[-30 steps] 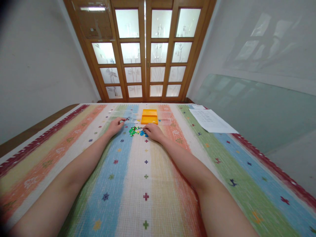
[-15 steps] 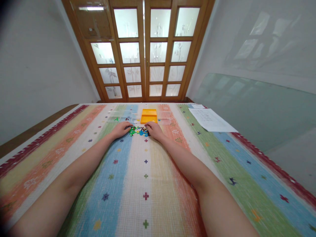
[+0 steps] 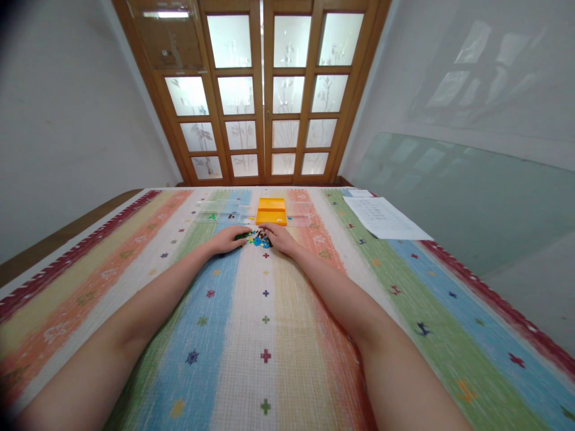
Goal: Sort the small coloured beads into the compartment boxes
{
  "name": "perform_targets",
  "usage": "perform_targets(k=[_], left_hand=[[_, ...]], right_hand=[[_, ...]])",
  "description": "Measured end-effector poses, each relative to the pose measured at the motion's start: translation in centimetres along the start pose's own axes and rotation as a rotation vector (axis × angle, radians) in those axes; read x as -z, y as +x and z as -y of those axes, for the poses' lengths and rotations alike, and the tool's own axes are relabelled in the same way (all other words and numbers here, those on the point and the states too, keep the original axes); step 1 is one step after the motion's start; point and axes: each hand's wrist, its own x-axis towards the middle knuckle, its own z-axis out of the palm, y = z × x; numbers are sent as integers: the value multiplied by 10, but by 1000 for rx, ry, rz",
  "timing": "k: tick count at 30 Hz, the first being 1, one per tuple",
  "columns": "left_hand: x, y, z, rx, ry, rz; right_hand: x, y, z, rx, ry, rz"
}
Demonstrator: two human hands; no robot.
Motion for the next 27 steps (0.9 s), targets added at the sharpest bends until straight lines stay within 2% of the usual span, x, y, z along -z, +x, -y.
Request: perform_targets(k=[6, 11, 16, 20, 27], left_hand=[[-5, 1, 3, -25, -8, 15], [-10, 4, 3, -47, 51, 55], [-11, 5, 1, -99, 26, 69], [-9, 4, -1, -90, -59, 39], [-13, 5, -12, -48, 48, 64]], right_hand=[[-3, 0, -1, 35, 10, 94], [-7, 0, -4, -7, 30, 63], [-7, 0, -6, 12, 153, 153], [-8, -1, -6, -23, 206, 60], [-12, 2, -7, -65, 144, -100]])
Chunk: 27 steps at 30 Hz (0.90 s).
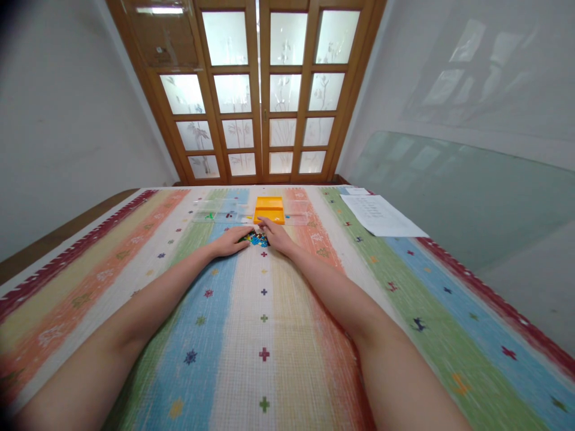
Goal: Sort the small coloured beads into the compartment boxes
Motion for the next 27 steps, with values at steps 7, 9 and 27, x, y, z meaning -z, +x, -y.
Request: perform_targets(k=[7, 9, 27], left_hand=[[0, 3, -13, -36, 44, 44], [2, 3, -15, -84, 26, 35], [1, 6, -41, -114, 84, -20]], right_hand=[[9, 1, 8, -154, 31, -97], [13, 0, 12, -178, 27, -74], [80, 4, 21, -63, -341, 660]])
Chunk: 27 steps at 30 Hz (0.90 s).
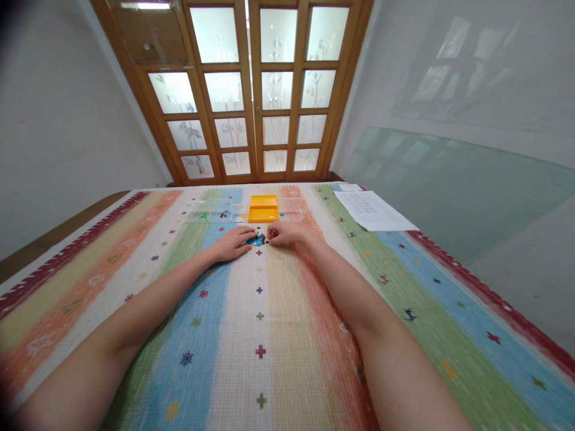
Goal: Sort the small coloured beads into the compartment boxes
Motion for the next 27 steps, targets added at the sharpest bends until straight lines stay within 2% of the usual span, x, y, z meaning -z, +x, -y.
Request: perform_targets(k=[4, 9, 15, 20, 23, 27], left_hand=[[2, 0, 0, 1, -10, -21], [8, 2, -3, 52, -52, -82], [11, 5, -8, 198, -128, -215], [10, 10, -12, 336, -342, -328], [8, 11, -10, 347, -419, -351], [5, 12, -8, 368, -486, -336]], right_hand=[[-11, 5, 2, 60, -36, -136], [-27, 7, 6, 118, 36, -312], [-39, 14, 26, 133, 143, -412], [-43, 15, 38, 159, 161, -526], [-43, 15, 41, 147, 98, -615], [-46, 18, 41, 131, 59, -629]])
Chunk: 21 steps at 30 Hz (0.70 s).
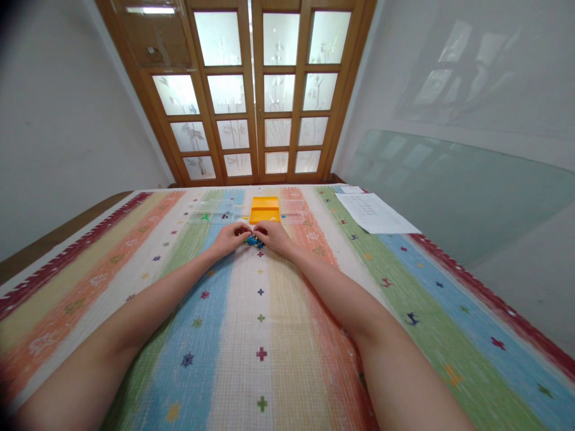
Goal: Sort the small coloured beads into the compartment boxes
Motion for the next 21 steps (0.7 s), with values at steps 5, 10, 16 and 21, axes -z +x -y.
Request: perform_targets(k=[5, 10, 16, 21], left_hand=[[-1, 0, 6, 8, -51, -3], [7, 6, 22, 119, -173, -111], [34, 13, 49, 277, -302, -347], [56, 13, 65, 354, -388, -411]], right_hand=[[-5, 0, 0, 15, 34, 2], [-2, -2, -6, -45, -5, -37], [3, -2, -14, -85, -16, -52], [3, -2, -14, -118, -72, -80]])
